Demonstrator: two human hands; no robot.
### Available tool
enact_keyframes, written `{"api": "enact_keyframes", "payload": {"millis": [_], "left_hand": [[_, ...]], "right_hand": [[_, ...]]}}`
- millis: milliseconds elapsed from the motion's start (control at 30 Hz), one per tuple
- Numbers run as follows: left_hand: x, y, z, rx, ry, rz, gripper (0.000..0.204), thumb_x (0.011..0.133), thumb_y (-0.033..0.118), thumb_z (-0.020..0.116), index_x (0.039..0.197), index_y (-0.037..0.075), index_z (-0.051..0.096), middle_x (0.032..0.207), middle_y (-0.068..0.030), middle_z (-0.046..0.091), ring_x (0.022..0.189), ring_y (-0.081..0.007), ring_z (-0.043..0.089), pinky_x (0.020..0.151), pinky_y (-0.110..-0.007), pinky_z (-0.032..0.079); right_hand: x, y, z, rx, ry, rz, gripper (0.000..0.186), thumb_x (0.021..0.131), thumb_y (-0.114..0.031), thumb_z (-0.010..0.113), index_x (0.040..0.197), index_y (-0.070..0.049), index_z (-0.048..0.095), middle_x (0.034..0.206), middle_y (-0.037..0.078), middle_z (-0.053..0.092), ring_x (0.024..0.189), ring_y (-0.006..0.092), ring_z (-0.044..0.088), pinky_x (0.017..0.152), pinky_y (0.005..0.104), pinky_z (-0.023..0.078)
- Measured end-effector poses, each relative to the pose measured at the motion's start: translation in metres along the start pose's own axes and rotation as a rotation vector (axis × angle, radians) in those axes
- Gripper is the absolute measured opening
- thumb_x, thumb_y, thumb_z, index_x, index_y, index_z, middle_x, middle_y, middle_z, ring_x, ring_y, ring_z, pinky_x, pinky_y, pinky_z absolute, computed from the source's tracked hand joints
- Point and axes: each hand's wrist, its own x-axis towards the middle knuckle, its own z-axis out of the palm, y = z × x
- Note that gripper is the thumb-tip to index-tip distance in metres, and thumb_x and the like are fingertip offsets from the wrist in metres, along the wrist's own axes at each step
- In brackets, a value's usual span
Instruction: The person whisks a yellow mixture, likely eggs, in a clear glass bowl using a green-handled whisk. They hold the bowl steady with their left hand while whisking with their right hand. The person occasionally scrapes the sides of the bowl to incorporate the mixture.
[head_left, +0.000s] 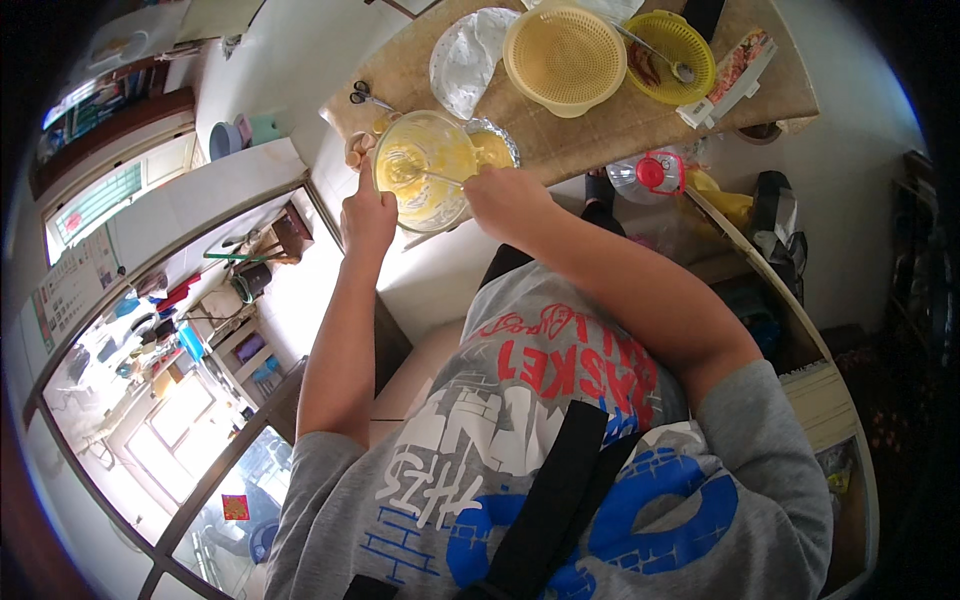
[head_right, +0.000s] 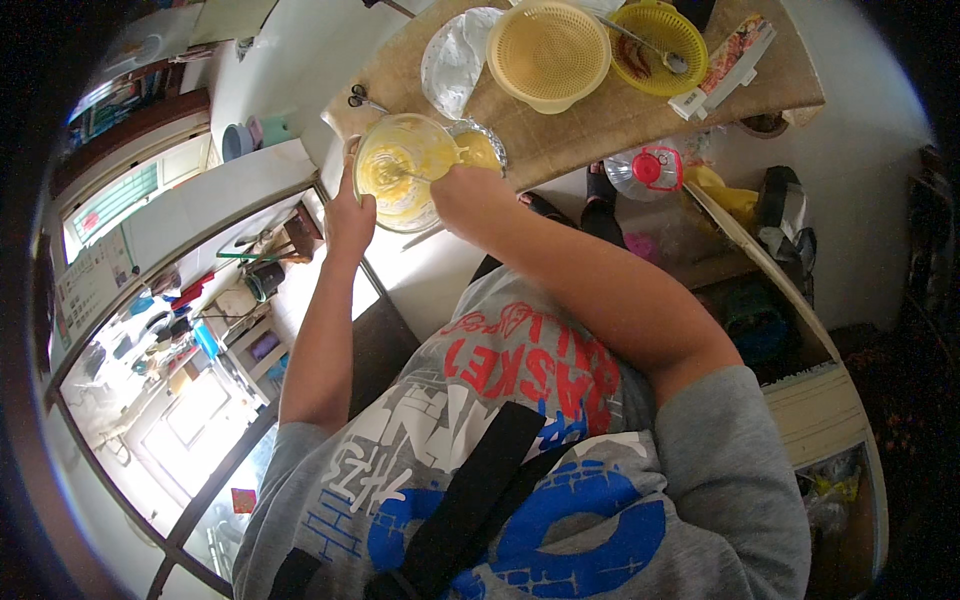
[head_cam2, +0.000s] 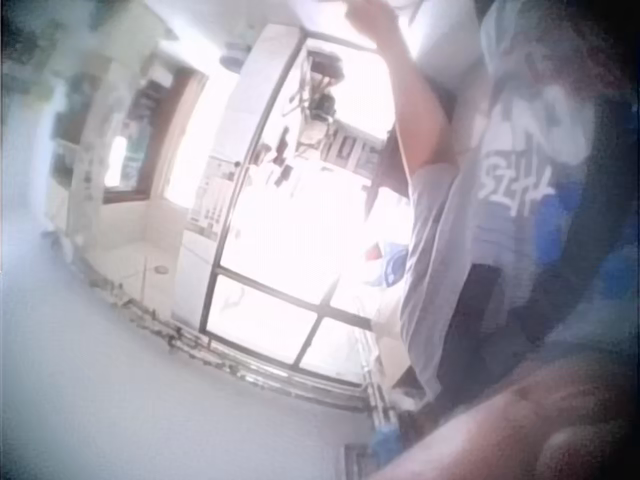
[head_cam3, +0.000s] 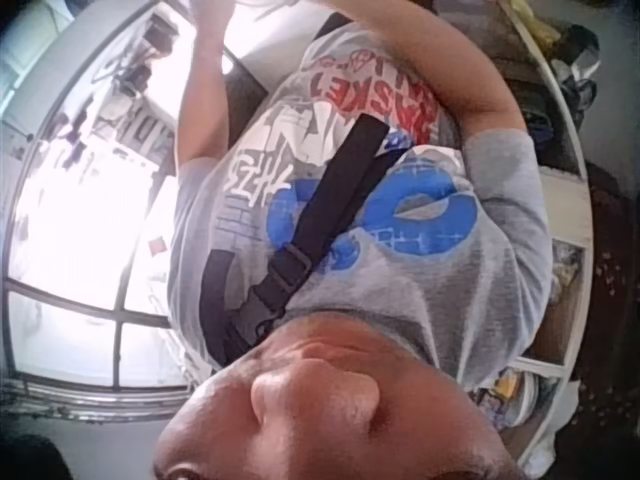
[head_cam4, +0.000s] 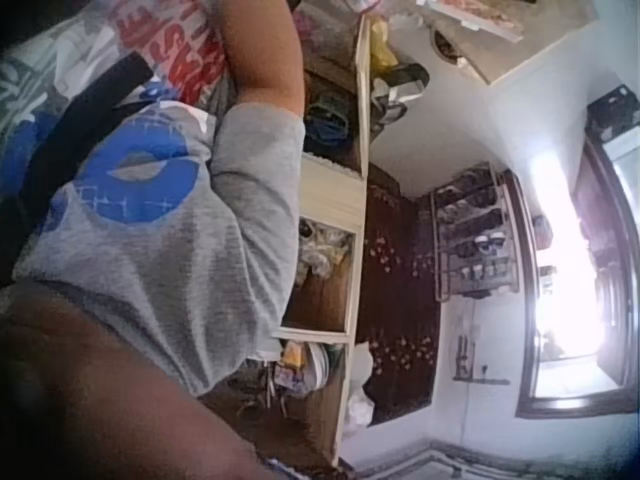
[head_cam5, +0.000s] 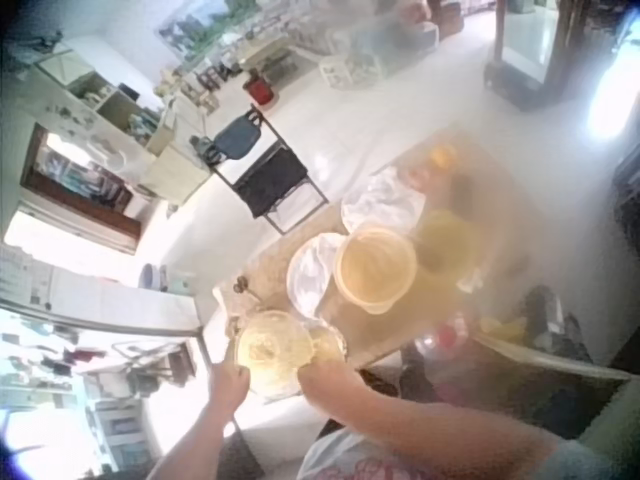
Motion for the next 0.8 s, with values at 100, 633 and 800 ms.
{"api": "enact_keyframes", "payload": {"millis": [100, 633, 800], "left_hand": [[-0.002, 0.000, 0.000, 0.004, 0.013, 0.002, 0.071, 0.085, 0.019, 0.055, 0.153, 0.012, 0.035, 0.073, -0.0253, 0.067, 0.071, -0.0419, 0.068, 0.067, -0.053, 0.054], [0.005, -0.007, -0.009, -0.288, -0.105, -0.175, 0.061, 0.085, 0.012, 0.052, 0.146, 0.013, 0.047, 0.090, -0.0253, 0.071, 0.072, -0.0348, 0.071, 0.070, -0.047, 0.057], [-0.003, -0.004, -0.012, -0.409, -0.101, -0.194, 0.061, 0.086, 0.007, 0.051, 0.146, 0.012, 0.047, 0.083, -0.0196, 0.071, 0.050, -0.0200, 0.066, 0.050, -0.035, 0.056]], "right_hand": [[0.003, 0.012, 0.003, -0.027, 0.003, -0.006, 0.018, 0.088, -0.013, 0.057, 0.089, -0.003, 0.071, 0.086, 0.018, 0.071, 0.079, 0.0353, 0.072, 0.070, 0.0451, 0.059], [-0.035, 0.019, 0.038, 0.154, 0.119, -0.109, 0.023, 0.087, -0.013, 0.061, 0.106, -0.001, 0.064, 0.096, 0.019, 0.065, 0.081, 0.0358, 0.070, 0.067, 0.0449, 0.057], [-0.045, 0.036, 0.051, 0.218, 0.137, -0.042, 0.029, 0.086, -0.009, 0.060, 0.114, -0.001, 0.060, 0.096, 0.019, 0.064, 0.084, 0.0356, 0.069, 0.070, 0.0434, 0.057]]}}
